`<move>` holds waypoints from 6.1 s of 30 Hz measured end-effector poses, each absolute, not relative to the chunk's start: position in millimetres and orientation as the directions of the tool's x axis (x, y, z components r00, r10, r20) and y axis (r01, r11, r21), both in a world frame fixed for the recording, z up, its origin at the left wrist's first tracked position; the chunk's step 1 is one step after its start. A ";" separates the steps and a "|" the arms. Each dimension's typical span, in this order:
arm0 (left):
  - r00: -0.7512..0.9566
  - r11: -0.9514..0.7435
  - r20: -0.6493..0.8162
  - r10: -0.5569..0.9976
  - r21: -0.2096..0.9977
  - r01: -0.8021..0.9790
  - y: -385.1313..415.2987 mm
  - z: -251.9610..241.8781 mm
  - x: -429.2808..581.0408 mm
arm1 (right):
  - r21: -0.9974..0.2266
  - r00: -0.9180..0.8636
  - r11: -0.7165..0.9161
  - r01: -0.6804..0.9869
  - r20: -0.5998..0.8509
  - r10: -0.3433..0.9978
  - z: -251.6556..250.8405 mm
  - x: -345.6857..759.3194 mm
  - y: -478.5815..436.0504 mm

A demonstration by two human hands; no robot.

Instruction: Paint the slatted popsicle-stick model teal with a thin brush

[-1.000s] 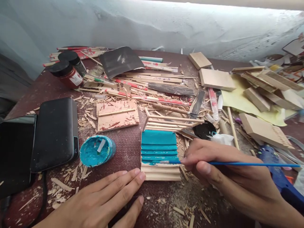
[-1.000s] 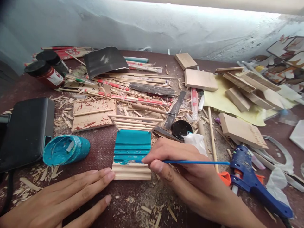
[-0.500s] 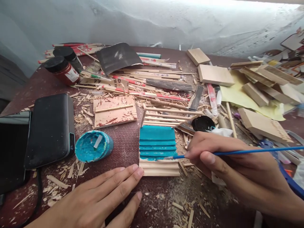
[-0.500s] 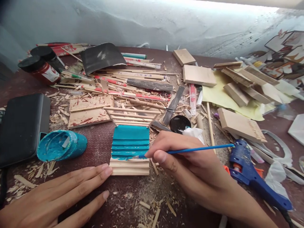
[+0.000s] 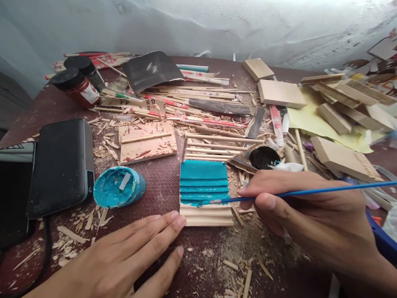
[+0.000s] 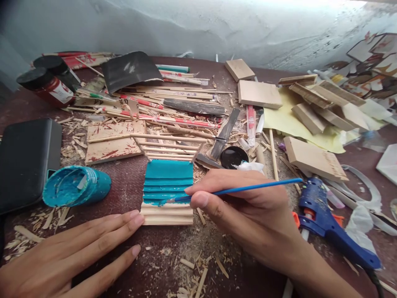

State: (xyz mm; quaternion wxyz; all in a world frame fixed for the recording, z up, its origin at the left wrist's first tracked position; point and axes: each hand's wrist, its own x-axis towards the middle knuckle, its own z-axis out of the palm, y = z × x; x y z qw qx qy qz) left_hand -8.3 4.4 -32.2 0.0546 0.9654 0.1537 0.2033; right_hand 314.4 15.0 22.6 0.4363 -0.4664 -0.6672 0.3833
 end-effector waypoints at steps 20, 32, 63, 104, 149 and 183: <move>0.878 -0.954 0.373 0.300 0.129 0.271 3.9 -32.5 -8.9 | -0.894 -0.172 0.214 0.394 0.156 0.973 22.9 315.9 12.4; 0.866 -0.953 0.398 0.303 0.142 0.268 5.4 -33.5 -8.1 | -0.901 -0.131 0.204 0.382 0.166 0.977 19.8 321.3 9.1; 0.853 -0.945 0.408 0.324 0.169 0.278 3.6 -35.0 -9.8 | -0.827 -0.145 0.402 0.394 0.375 0.915 24.5 336.4 11.3; 0.891 -0.949 0.325 0.316 0.103 0.299 4.6 -7.1 4.8 | -0.967 -0.054 0.246 0.064 0.243 0.969 30.6 342.4 37.3; 0.862 -0.929 0.375 0.341 -0.007 0.370 -2.9 -15.9 7.2 | -0.475 -0.476 0.484 0.734 0.149 0.867 123.5 263.5 56.0; 0.849 -0.928 0.388 0.358 0.047 0.370 2.8 -33.1 11.9 | -0.538 -0.486 0.492 0.684 0.167 0.858 70.4 271.3 98.9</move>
